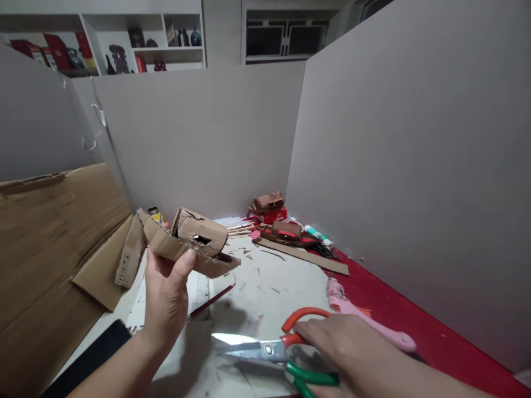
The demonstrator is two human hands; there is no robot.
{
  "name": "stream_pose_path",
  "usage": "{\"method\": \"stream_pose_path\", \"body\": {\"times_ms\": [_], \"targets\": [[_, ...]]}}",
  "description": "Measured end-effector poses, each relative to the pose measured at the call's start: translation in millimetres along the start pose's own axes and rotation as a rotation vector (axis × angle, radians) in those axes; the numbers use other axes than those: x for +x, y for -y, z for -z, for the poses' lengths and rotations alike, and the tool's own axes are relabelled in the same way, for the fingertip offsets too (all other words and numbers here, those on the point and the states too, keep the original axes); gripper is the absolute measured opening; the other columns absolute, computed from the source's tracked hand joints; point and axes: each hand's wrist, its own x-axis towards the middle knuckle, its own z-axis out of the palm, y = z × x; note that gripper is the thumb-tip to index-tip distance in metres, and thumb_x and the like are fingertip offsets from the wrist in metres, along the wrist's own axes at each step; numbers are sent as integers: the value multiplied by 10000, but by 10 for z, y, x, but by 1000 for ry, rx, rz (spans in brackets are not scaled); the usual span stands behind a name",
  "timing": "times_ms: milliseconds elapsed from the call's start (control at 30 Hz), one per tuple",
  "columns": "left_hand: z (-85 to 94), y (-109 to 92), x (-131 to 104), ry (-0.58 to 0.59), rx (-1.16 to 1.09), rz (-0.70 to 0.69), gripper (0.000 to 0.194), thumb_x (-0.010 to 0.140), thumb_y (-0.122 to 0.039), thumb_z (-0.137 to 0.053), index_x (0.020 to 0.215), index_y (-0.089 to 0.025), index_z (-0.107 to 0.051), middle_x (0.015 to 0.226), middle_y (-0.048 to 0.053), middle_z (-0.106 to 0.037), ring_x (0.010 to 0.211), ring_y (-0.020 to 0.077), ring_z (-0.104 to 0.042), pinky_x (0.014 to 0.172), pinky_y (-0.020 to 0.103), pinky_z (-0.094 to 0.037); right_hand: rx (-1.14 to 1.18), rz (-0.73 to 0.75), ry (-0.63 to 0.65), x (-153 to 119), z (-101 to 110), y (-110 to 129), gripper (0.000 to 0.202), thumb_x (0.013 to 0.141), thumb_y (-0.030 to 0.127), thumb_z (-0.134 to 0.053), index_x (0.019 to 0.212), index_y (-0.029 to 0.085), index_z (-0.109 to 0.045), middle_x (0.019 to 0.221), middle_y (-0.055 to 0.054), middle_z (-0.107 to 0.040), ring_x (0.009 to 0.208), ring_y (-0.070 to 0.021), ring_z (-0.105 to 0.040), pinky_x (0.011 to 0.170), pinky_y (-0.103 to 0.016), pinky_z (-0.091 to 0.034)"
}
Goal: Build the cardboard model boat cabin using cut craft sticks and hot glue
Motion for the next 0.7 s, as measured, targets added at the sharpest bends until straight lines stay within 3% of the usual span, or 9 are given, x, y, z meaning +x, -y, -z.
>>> {"method": "stream_pose_path", "body": {"times_ms": [133, 200, 267, 367, 433, 567, 700], "targets": [[7, 96, -19, -13, -21, -68, 671, 753, -274, -800, 1359, -277, -513, 1345, 63, -618, 1309, 271, -520, 1105, 388, -410, 55, 46, 93, 191, -209, -3, 157, 741, 245, -632, 887, 185, -644, 838, -72, -681, 726, -247, -646, 615, -328, -448], [15, 141, -34, -24, -3, -125, 688, 734, -270, -814, 1357, -267, -522, 1346, 81, -617, 1300, 282, -531, 1098, 398, -418, 100, 118, 27, 247, -181, -9, 215, 749, 243, -669, 955, 185, -652, 906, -78, -682, 802, -248, -655, 671, -329, -478], [11, 175, -50, -30, 17, -166, 697, 730, -270, -817, 1362, -267, -523, 1354, 91, -613, 1298, 286, -534, 1091, 402, -425, 127, 265, -193, 278, -73, 15, 229, 817, 230, -658, 1041, 189, -637, 933, -77, -687, 836, -225, -654, 707, -315, -491], [-37, 204, -74, -35, 50, -219, 700, 732, -259, -815, 1368, -271, -521, 1360, 94, -612, 1291, 282, -542, 1074, 392, -442, 170, 524, -651, 342, 154, 140, 302, 954, 169, -533, 1256, 161, -520, 874, -60, -700, 769, -173, -639, 694, -292, -489], [-94, 214, -91, -32, 78, -239, 705, 732, -242, -815, 1371, -278, -519, 1356, 89, -618, 1274, 271, -559, 1065, 374, -449, 226, 679, -831, 435, 275, 254, 392, 966, 119, -510, 1350, 106, -432, 749, -20, -673, 613, -138, -583, 585, -266, -457], [-220, 251, -110, -20, 80, -269, 677, 746, -224, -807, 1360, -280, -529, 1280, 77, -673, 1170, 240, -639, 992, 325, -504, 233, 680, -1021, 693, 342, 393, 419, 982, 140, -479, 1384, 56, -392, 731, -33, -684, 579, -153, -594, 531, -282, -461], [-298, 330, -93, -38, 46, -288, 596, 750, -181, -800, 1305, -238, -589, 1170, 76, -729, 1033, 206, -705, 877, 251, -553, 189, 671, -1083, 816, 319, 376, 377, 976, 134, -475, 1337, 34, -432, 736, -53, -706, 566, -161, -620, 505, -289, -472]]}}
